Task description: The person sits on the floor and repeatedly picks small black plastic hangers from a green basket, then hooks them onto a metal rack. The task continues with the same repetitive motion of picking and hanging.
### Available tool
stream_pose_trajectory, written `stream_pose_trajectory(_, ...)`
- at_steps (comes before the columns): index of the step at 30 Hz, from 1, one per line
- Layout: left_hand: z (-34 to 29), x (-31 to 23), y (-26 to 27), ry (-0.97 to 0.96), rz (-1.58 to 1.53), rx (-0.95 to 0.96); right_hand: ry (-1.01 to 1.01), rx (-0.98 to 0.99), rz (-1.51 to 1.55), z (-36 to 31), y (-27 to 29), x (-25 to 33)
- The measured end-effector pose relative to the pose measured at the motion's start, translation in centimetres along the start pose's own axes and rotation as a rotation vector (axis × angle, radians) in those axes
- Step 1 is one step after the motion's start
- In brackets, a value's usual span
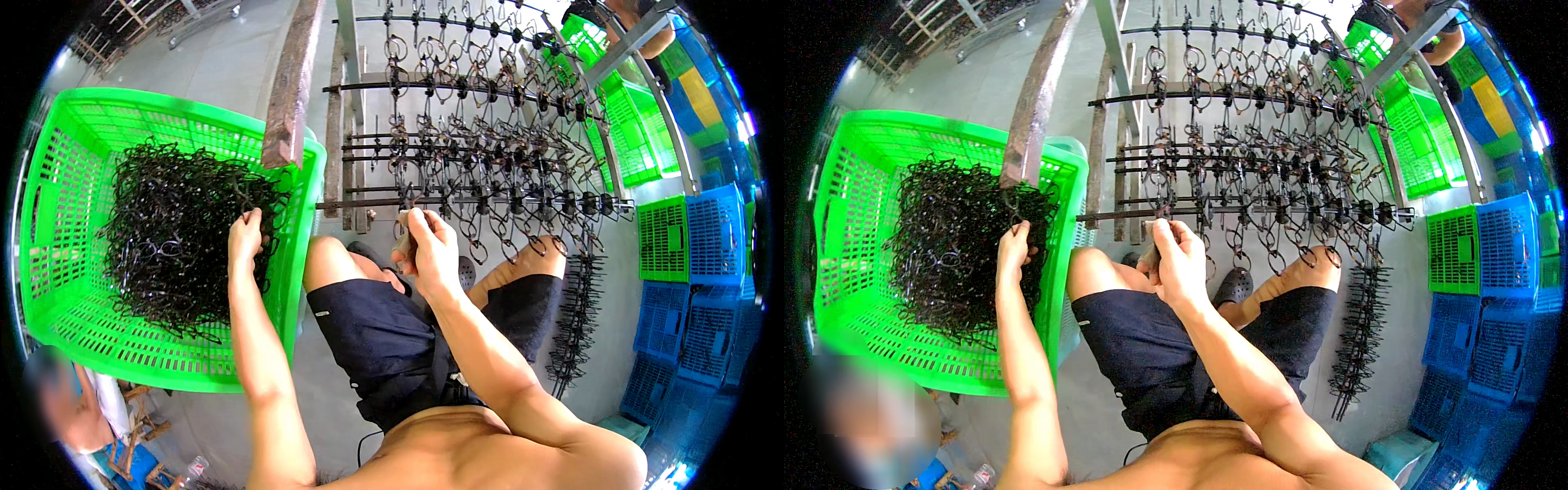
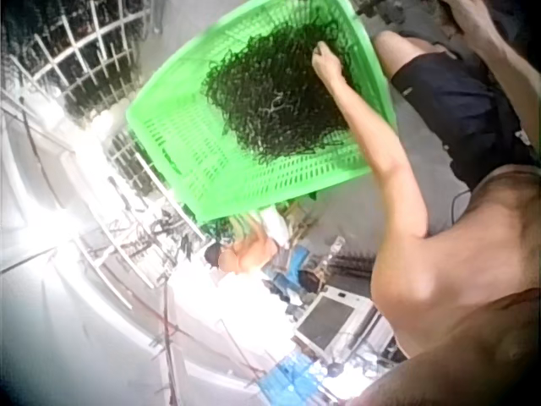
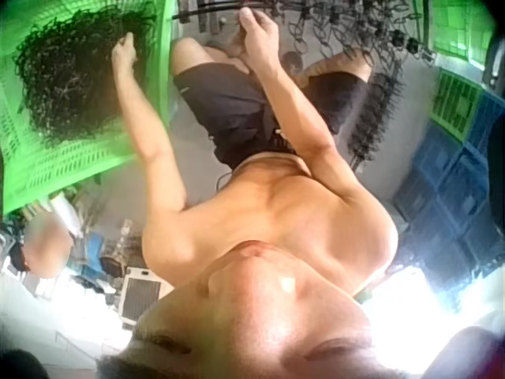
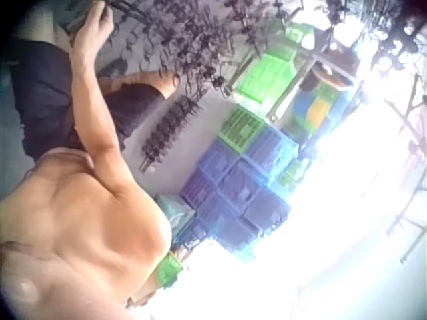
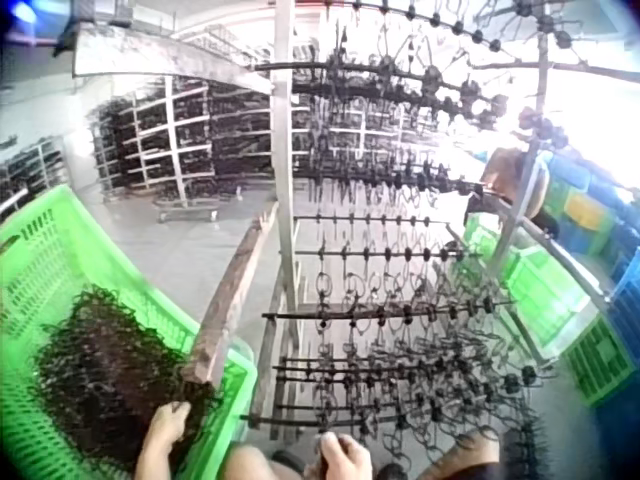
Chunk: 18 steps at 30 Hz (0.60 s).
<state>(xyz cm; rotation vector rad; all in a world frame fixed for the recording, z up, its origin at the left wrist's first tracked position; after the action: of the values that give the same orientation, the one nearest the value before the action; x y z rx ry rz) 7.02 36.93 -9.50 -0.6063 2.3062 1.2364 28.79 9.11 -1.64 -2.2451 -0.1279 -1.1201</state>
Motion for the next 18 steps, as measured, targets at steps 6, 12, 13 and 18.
stream_pose_trajectory(6, -4.6, 0.4, -0.1, -0.142, -0.170, 0.048, 0.075, 0.001, 0.052, 0.4, 0.2, -0.4)
stream_pose_trajectory(12, -8.1, 1.9, 0.2, -0.126, -0.421, 0.099, 0.150, -0.044, 0.078, 1.3, 0.2, -1.2)
stream_pose_trajectory(13, -8.7, 1.8, 0.2, -0.123, -0.486, 0.085, 0.171, -0.027, 0.092, 1.5, 0.2, -1.2)
stream_pose_trajectory(18, -10.3, 3.1, 0.1, -0.127, -0.733, 0.034, 0.131, 0.002, -0.157, -0.4, 1.0, -0.3)
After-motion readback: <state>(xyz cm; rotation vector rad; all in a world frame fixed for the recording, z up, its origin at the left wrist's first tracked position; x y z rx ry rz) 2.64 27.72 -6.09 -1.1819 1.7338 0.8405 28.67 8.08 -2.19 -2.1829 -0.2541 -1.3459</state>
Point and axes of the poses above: each hand's wrist, its own z-axis towards the middle knuckle, its own y-axis out of the back of the hand, x = y × z, the point moved 9 cm from there along z, towards the middle knuckle, and after that the axes turned 9 degrees about z, right-handed, at the moved point
